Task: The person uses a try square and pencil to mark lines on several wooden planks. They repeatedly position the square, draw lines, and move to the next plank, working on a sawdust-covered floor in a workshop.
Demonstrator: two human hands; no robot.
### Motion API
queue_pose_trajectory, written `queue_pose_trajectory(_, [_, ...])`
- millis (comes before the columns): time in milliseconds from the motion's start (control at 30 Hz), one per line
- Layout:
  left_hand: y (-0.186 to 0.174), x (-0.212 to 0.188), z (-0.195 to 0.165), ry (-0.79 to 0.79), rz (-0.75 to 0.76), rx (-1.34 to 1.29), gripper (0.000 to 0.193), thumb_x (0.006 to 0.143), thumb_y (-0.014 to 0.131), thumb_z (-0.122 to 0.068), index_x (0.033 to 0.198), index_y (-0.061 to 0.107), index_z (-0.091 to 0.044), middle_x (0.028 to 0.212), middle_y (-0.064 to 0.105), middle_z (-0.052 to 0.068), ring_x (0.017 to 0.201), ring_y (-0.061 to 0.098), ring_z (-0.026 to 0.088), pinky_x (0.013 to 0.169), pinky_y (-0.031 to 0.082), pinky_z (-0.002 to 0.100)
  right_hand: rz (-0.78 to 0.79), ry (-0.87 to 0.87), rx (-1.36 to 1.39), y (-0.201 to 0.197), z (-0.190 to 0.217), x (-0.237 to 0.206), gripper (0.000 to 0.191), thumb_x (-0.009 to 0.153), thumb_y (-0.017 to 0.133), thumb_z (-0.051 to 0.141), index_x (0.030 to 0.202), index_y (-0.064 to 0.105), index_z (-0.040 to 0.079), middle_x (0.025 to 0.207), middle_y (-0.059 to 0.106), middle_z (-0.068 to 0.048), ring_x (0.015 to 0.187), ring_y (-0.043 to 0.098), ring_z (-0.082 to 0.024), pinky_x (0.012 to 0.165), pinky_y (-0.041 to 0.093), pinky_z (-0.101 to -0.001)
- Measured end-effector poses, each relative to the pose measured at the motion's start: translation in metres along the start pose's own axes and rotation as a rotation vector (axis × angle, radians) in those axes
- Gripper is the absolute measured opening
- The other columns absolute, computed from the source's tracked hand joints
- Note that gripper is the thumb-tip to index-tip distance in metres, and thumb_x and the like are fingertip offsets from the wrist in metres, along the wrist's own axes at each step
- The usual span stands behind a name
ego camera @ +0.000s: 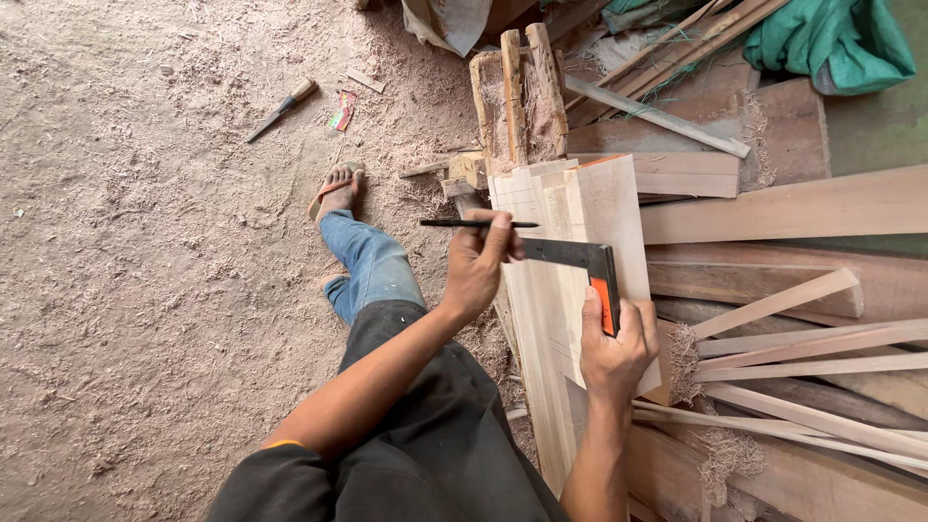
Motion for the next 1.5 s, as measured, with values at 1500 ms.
queue_pose_trajectory(1500, [0.014,0.004,0.006,-0.197,0.152,-0.084,0.040,0.101,0.068,-0.026,0.134,0.066,-0.003,0.115,0.077,0.013,0.096,0.072,0.016,0.086,0.059,0.032,0.017,-0.016,0.009,0.009,0.007,0.001,0.022,0.100,0.076,0.012,0.089,0.063,-0.002,0.082,0.059,-0.010,0.066,0.058,-0.020,0.054,0.043,-0.0367])
Point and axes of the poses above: each hand's wrist, its own x-axis towards the middle knuckle, its own y-axis out of the palm, z = x × y, the point moved 2 cm from there along x, towards the middle knuckle
